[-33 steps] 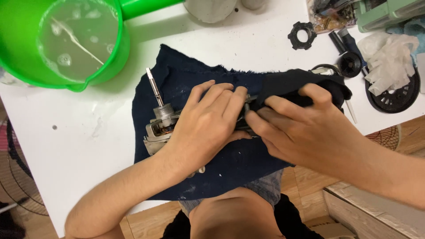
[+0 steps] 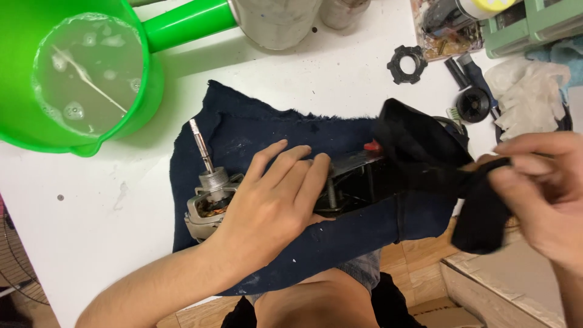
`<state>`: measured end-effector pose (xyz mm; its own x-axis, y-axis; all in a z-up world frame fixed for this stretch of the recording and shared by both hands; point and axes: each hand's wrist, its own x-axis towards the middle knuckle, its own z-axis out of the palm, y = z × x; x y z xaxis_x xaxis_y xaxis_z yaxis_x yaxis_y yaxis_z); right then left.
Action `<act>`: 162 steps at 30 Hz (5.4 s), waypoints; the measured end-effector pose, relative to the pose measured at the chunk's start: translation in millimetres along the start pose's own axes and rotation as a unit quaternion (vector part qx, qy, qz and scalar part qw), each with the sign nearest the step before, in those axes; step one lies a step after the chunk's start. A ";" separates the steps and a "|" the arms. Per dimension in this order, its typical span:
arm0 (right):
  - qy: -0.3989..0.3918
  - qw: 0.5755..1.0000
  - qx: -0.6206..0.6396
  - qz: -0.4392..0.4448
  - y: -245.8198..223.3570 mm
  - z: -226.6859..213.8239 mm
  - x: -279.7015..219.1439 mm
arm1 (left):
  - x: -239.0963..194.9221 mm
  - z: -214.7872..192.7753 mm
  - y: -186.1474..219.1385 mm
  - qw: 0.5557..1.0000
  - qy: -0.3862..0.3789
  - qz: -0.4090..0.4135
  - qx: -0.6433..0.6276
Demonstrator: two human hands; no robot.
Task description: The person cleans a disassembled motor component using a toothbrush dipped in water from a green bowl. They scrub various parts of the black casing and the silver motor assembly, then wipe the parts with a black cloth.
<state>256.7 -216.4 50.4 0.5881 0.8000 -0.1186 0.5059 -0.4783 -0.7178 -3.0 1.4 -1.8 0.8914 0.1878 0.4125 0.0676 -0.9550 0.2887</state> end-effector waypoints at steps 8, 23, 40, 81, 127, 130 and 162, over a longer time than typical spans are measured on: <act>-0.076 0.979 -0.093 -0.162 -35.5 21.8 -6.3 | 0.8 -1.7 -2.1 1.000 -0.014 0.007 0.001; -0.178 0.896 -0.174 -0.368 19.1 36.7 -46.3 | 1.2 -1.8 -3.0 0.999 -0.028 -0.009 -0.012; -0.145 0.975 -0.138 -0.098 27.2 66.0 -47.9 | 1.6 -0.3 -1.0 0.999 0.016 0.032 0.005; 0.039 0.735 -0.497 -0.459 -13.1 29.1 44.6 | 5.9 -0.2 -5.2 0.983 0.057 -0.062 -0.161; -0.141 0.835 -0.217 -0.486 -61.3 76.4 78.4 | 9.1 -7.8 -16.6 0.927 0.030 -0.191 -0.320; -0.125 0.840 -0.260 -0.459 -58.8 56.6 81.2 | 10.3 -10.6 -16.4 0.924 0.026 -0.192 -0.330; -0.180 0.721 -0.496 -0.448 -113.5 77.1 82.7 | 13.2 -13.7 -12.9 0.931 0.005 -0.179 -0.319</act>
<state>199.3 -68.0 69.1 -0.3670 0.9058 -0.2118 0.8891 0.4086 0.2065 1.8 19.3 11.7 0.8584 0.4733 0.1979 0.0777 -0.5012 0.8618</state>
